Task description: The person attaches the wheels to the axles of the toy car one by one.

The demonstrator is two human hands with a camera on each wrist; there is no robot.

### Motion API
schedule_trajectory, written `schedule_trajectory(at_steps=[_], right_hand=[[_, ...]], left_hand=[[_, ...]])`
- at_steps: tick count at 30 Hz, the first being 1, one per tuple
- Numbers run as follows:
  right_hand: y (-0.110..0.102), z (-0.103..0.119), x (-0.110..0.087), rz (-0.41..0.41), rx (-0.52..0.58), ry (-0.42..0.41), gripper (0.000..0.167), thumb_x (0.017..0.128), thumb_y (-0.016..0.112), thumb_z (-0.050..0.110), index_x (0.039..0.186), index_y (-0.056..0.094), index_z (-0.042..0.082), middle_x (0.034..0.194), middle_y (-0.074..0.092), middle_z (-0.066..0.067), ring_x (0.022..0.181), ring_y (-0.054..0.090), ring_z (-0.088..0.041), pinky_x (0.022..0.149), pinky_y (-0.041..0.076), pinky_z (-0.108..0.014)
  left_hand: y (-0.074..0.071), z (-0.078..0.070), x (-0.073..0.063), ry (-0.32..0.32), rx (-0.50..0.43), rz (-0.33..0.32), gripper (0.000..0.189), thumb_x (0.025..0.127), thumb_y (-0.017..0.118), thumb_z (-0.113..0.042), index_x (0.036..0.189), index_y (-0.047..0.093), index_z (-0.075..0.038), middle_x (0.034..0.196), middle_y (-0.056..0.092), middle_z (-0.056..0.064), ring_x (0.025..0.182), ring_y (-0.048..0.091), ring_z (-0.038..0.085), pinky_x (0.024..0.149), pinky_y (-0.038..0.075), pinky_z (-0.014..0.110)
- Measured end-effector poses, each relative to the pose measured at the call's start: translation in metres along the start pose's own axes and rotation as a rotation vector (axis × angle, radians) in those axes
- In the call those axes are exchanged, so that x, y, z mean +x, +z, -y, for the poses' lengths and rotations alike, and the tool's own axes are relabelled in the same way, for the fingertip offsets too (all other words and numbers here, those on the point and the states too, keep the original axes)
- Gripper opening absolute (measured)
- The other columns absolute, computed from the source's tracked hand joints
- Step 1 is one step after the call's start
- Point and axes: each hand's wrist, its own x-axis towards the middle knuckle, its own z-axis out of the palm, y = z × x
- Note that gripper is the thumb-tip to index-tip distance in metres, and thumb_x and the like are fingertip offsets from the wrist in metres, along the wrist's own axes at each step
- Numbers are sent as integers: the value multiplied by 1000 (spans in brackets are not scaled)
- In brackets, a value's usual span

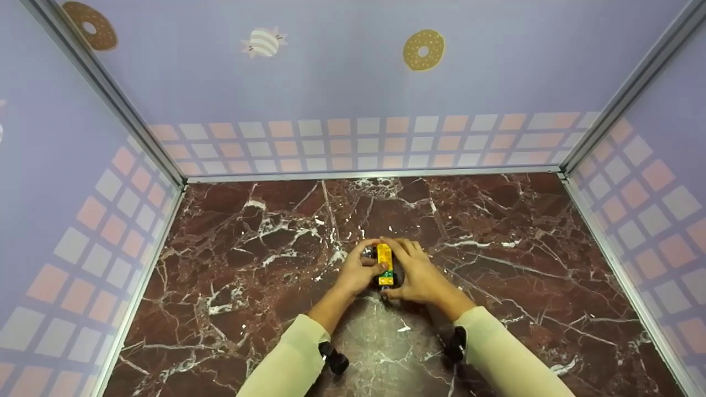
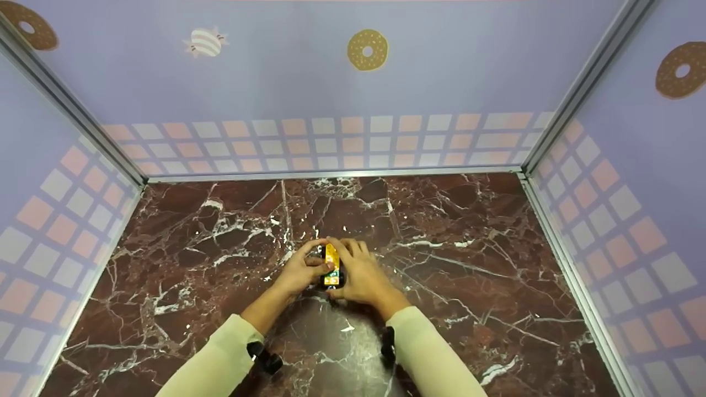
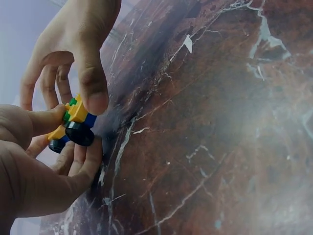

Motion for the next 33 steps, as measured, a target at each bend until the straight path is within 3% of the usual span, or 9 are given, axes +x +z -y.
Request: schedule_trajectory(at_steps=[2,7,9,14,22,26,29,33], right_hand=[[0,0,0,3,-8,4,126,69,104,39,173,34,24,160,53,-14,144,50,-39,122,48,-70],[1,-2,-2,12,-51,6,126,70,103,43,173,32,24,158,55,-14,139,51,-37,118,52,-69],[1,-3,-2,17,-63,6,126,70,102,44,174,32,24,157,56,-15,139,51,-38,117,52,-69],[1,-6,-1,17,-76,9,126,70,102,44,174,33,21,156,59,-17,138,51,-38,116,52,-69],[1,-8,-3,22,-83,18,125,71,102,44,173,35,15,157,59,-18,137,51,-39,116,51,-71],[1,-10,-5,16,-61,14,124,72,101,45,173,35,14,158,58,-19,137,51,-40,118,49,-73],[0,-12,-7,14,-64,11,123,75,99,50,173,35,15,161,57,-18,141,50,-41,118,49,-75],[-2,-17,-10,4,-83,5,116,81,92,59,173,36,16,165,53,-17,147,47,-42,119,44,-80]], left_hand=[[0,1,4,11,96,-5,60,93,84,-2,148,64,-12,111,78,26,101,75,29,81,68,38],[0,36,30,25,355,-34,62,91,91,-22,147,64,-27,104,81,8,94,76,23,77,63,36],[1,51,39,37,415,-44,64,90,92,-26,148,64,-30,103,79,3,93,73,20,78,61,36],[4,58,43,96,497,-70,68,89,93,-30,150,63,-26,110,68,5,98,64,22,86,58,41],[6,36,31,40,504,-71,65,92,91,-29,151,65,-23,115,61,9,101,60,22,94,59,45],[3,28,25,60,487,-70,64,91,90,-29,150,65,-20,115,64,11,101,63,24,93,60,44],[0,34,27,86,469,-82,62,91,90,-30,147,66,-20,115,64,9,100,64,23,91,60,43],[-7,57,40,116,455,-113,59,93,88,-37,146,68,-24,118,64,5,99,63,19,87,59,39]])
